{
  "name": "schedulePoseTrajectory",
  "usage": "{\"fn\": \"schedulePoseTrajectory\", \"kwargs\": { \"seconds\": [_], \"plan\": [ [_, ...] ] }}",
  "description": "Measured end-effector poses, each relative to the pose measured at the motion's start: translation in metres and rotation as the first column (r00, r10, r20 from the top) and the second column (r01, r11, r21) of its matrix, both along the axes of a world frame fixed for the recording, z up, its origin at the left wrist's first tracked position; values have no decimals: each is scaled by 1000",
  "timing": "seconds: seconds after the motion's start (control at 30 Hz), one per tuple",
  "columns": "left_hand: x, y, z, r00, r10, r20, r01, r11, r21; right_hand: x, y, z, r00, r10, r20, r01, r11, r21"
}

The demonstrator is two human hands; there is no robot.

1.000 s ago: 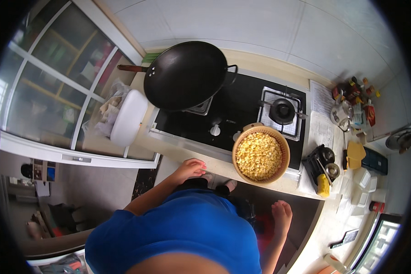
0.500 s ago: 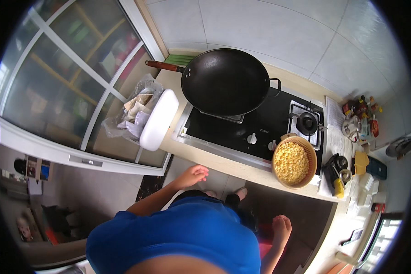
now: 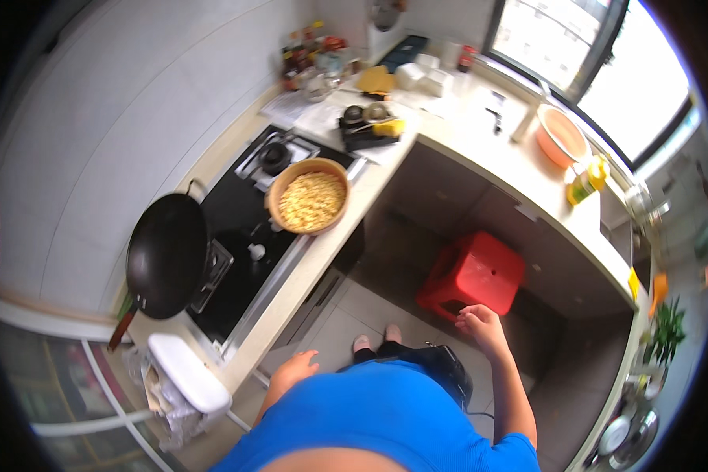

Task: The person washes corn kernels in a colander under running water in a kitchen sink. They transfer the corn between a pink bowl and the colander, rinse it multiple times, and then place the colander on the counter.

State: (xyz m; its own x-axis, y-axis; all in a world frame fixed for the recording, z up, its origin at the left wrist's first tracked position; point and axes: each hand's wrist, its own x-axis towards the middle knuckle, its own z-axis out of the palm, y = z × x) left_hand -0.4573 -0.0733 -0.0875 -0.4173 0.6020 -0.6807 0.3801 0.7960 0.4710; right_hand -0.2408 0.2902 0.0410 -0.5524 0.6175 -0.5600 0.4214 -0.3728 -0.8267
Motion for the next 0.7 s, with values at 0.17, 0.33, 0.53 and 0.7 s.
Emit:
{"fn": "schedulePoseTrajectory", "kwargs": {
  "seconds": [0.17,0.33,0.53,0.7],
  "plan": [
    [4,79,14,957,-240,-163,247,969,23,110,-13,-13,971,-236,-27,236,972,-14],
    [39,166,33,854,-487,-180,487,872,-51,221,-18,-20,898,-436,-49,437,899,12],
    [153,273,21,749,-622,-228,633,774,-33,366,2,-41,784,-618,-58,619,785,8],
    [253,346,22,696,-716,62,706,697,124,460,34,-56,694,-719,23,720,694,0]
  ]
}}
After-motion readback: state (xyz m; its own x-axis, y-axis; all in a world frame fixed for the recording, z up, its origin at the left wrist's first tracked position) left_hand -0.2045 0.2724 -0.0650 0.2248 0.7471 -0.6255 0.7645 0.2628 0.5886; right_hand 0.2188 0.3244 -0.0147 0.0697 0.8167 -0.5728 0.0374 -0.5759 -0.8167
